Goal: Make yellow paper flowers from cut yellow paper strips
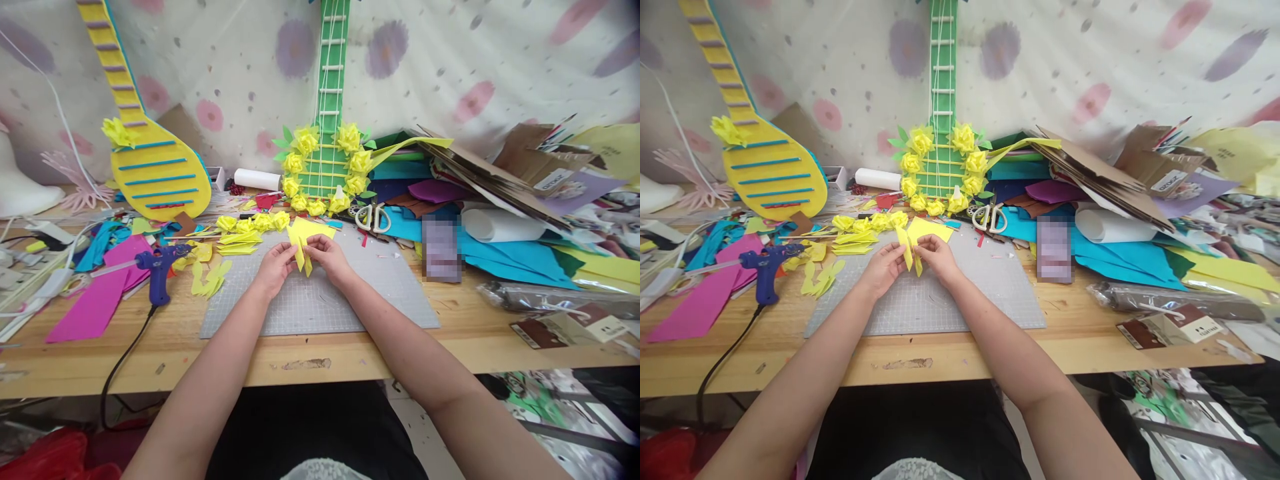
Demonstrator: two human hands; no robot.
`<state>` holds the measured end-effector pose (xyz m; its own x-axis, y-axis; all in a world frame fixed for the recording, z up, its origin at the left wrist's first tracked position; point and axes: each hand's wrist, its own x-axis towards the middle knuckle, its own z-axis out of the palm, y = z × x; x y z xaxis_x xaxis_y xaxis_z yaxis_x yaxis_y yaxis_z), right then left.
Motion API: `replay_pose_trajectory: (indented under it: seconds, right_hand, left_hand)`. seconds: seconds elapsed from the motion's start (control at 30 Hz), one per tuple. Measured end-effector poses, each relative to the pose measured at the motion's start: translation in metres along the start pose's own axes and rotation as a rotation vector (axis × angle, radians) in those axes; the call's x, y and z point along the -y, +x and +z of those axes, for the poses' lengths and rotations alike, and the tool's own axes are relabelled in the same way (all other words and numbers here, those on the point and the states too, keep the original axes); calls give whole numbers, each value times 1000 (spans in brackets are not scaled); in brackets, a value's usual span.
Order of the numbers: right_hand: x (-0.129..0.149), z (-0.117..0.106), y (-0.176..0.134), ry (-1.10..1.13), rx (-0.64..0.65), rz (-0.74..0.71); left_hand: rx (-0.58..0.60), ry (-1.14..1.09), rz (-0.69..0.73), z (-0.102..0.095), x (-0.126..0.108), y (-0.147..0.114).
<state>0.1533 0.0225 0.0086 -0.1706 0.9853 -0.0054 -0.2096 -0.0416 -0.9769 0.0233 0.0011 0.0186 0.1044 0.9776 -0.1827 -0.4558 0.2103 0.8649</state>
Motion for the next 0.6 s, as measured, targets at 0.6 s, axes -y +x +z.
replay_pose_trajectory:
  seconds: [0.6]
  right_hand:
    - [8,-12,3,42,-120,-47]
  left_hand:
    - [-138,67,7,-2,4,2]
